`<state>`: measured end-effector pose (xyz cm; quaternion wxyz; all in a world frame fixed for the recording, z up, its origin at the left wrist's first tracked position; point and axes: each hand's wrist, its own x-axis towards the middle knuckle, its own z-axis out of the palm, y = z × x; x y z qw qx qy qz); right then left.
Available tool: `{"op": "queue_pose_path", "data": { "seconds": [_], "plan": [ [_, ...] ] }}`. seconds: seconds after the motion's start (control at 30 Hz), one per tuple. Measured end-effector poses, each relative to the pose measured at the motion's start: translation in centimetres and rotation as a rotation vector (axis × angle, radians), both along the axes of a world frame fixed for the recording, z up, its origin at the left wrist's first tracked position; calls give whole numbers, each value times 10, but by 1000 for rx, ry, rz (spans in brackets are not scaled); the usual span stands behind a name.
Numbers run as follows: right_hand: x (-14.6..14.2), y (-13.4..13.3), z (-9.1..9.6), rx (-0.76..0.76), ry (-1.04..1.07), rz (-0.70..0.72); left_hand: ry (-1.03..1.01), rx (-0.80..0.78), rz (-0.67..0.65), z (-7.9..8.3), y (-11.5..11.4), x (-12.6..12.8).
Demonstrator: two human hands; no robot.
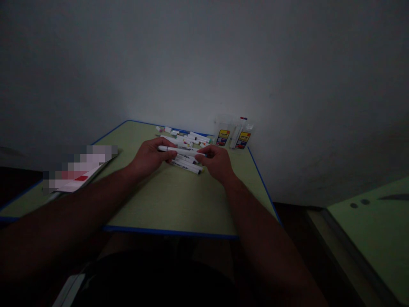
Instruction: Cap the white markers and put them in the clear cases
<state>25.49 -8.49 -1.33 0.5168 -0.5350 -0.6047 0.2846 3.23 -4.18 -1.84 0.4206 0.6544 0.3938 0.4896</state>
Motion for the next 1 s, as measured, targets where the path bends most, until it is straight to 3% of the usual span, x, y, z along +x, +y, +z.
{"op": "queue_pose_path", "data": {
  "seconds": [0.47, 0.73, 1.0],
  "plan": [
    [2, 5, -4, 26, 15, -29, -55, -11, -26, 4, -3, 3],
    [5, 8, -6, 20, 48, -114, -150, -68, 32, 3, 1, 4],
    [5, 7, -6, 54, -1, -75, -125, -59, 81, 5, -1, 4]
  ]
}}
